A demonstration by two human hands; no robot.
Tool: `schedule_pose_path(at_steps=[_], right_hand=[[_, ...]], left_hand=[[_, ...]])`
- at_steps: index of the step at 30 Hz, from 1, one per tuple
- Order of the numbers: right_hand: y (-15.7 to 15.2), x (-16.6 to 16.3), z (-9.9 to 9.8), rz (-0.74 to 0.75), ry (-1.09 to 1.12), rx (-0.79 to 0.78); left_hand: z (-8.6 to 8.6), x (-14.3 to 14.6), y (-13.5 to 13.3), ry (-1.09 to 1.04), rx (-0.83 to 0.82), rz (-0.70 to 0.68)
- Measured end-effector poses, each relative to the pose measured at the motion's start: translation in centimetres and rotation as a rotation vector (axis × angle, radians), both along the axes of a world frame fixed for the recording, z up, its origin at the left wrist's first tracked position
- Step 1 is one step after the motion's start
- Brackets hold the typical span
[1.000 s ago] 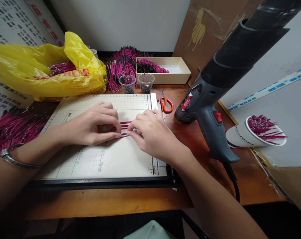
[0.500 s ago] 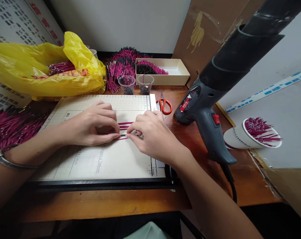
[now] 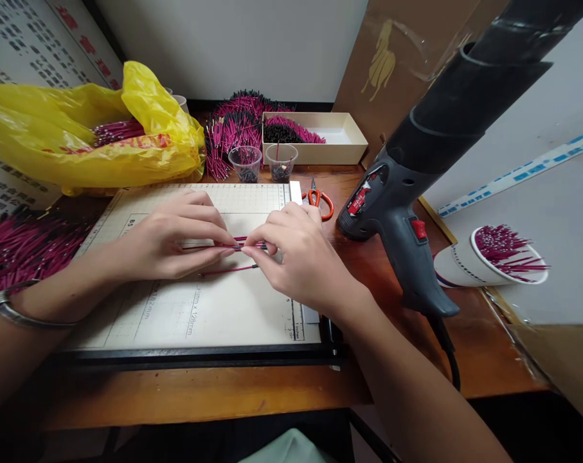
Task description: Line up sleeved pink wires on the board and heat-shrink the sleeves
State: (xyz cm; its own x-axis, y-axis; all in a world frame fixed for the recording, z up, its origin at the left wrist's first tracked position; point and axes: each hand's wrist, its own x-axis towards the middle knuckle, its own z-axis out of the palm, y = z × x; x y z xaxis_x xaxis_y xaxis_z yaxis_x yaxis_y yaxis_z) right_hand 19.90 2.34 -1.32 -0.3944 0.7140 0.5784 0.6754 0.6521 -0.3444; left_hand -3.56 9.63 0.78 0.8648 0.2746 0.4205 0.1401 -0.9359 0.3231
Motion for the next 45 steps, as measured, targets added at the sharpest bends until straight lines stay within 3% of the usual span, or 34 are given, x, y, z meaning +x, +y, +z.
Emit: schedule_pose_path(at_steps=[6, 26, 45], right_hand=[[-0.26, -0.23, 0.13, 0.011, 0.014, -0.001], [-0.3, -0.09, 0.7, -0.018, 0.038, -0.014], [-0.37, -0.3, 0.47, 0.017, 0.06, -0.025]], left_hand=[[0.02, 0.04, -0.08, -0.05, 0.078, 0.025], [0.16, 0.17, -0.35, -0.093, 0.12, 0.07], [0.09, 0.19, -0.22, -0.053, 0.077, 0.1]])
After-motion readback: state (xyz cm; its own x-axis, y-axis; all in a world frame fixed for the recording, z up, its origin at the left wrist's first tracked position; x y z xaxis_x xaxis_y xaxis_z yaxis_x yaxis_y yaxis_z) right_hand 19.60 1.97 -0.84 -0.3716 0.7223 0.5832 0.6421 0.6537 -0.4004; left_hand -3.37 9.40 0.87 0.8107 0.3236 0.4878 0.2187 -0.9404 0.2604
